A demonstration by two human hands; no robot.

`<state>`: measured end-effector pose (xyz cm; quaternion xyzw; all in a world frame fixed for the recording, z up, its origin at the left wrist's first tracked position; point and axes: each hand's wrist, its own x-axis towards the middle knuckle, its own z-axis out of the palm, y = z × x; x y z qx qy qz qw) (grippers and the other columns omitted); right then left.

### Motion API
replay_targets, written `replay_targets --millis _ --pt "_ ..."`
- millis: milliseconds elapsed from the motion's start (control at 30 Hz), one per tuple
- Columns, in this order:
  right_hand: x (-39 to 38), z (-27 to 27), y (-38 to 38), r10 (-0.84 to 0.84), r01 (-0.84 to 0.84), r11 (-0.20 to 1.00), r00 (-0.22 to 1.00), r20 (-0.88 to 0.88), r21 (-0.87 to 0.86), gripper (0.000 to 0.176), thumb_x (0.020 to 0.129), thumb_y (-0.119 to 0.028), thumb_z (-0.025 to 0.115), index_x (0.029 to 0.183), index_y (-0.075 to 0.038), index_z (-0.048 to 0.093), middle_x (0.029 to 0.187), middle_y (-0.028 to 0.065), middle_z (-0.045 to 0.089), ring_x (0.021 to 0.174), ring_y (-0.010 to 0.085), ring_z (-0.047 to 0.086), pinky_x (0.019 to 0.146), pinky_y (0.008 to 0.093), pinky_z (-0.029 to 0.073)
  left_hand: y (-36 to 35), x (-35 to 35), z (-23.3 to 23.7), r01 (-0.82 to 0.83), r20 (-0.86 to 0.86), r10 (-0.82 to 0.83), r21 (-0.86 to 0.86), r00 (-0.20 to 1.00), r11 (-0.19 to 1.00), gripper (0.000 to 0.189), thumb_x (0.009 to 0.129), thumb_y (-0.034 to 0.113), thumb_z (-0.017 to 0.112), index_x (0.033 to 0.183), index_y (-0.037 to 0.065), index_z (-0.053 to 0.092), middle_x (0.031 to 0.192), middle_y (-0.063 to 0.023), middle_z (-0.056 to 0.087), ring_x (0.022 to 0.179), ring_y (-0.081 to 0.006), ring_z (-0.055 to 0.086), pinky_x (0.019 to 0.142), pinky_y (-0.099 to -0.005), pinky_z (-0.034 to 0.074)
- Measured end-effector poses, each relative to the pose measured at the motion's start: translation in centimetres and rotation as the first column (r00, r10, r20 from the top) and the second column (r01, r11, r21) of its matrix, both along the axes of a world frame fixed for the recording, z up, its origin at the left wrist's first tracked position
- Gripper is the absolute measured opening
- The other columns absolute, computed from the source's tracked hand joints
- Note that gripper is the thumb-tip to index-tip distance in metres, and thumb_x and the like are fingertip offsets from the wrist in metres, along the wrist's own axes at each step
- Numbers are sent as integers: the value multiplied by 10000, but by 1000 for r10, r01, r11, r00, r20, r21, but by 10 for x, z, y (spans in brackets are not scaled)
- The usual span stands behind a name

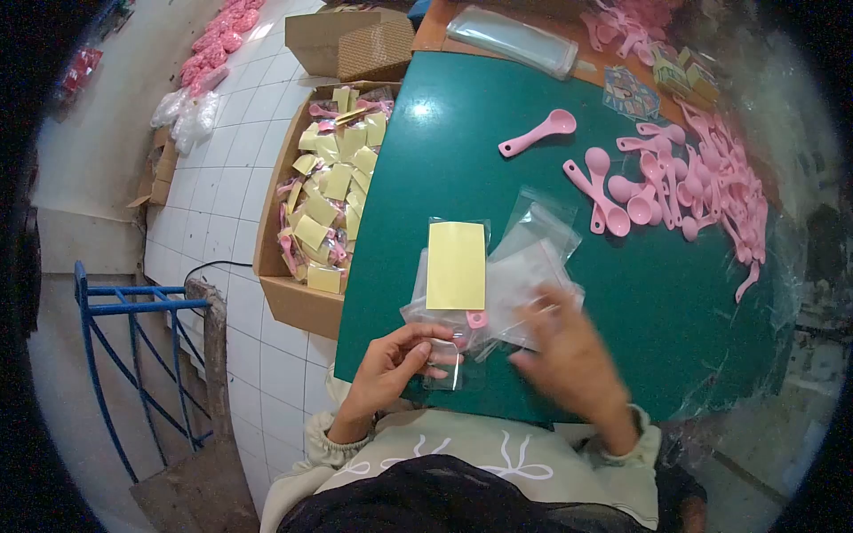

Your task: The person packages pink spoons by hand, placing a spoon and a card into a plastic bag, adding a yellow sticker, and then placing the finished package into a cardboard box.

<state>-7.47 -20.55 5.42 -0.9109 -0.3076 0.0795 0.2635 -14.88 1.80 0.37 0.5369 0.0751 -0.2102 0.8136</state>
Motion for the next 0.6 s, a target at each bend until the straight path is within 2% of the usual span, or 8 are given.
replay_targets --millis 33,133,233,300,400,500,533,600 --pt "-12 -10 13 55 -51 997 997 -58 60 482 651 -50 713 1096 -79 529 1064 180 506 991 329 528 827 413 462 0 -3 2 2 -1 -2 -16 1000 1000 277 962 60 363 1202 -22 475 1157 -140 557 1017 -214 600 803 -280 526" --pt "-18 -30 25 66 -92 977 988 136 192 352 661 -54 716 985 -74 581 1004 148 516 872 278 561 712 364 487 6 -9 10 12 5 -12 -29 1000 1000 286 957 36 353 1210 -31 466 1157 -131 554 974 -174 605 837 -274 511" --pt "-17 -32 21 92 -125 961 986 141 246 235 684 -49 707 893 -54 599 950 121 514 796 247 562 654 328 485 12 -16 10 -2 7 2 29 1000 1000 261 943 31 396 1182 -23 485 1128 -104 568 891 -140 609 821 -275 516" --pt "-18 -33 19 92 -113 951 992 84 289 217 699 -42 702 889 -48 596 957 121 510 791 240 563 662 321 487 11 -16 12 -74 10 74 95 997 993 227 918 18 464 1138 -15 510 1091 -86 583 837 -121 605 794 -272 524" --pt "-20 -30 18 79 -53 936 995 -59 348 187 720 -29 695 875 -37 592 969 120 505 806 227 566 687 319 492 4 -11 18 -76 193 -22 486 981 871 171 851 -13 565 1021 -12 549 1006 -76 594 810 -125 611 738 -272 539" --pt "-22 -24 14 55 23 924 980 -191 382 165 739 -13 685 871 -19 586 991 116 503 811 199 578 704 296 502 6 -9 11 -158 387 -135 636 912 755 147 795 -10 632 924 -21 564 947 -87 583 784 -145 617 691 -285 548" --pt "-23 -24 13 44 50 920 973 -228 389 160 745 -8 682 871 -13 584 1001 114 503 810 188 583 708 284 507 6 -9 12 -155 376 -128 635 918 756 135 793 -7 634 910 -24 568 944 -85 582 781 -150 618 684 -287 551" --pt "-26 -24 13 1 200 876 909 -417 438 145 770 -3 664 884 8 575 1005 106 509 808 157 588 698 256 513 1 -10 14 -148 352 -113 633 929 760 115 789 -3 639 880 -30 576 940 -81 579 777 -161 620 670 -291 558"
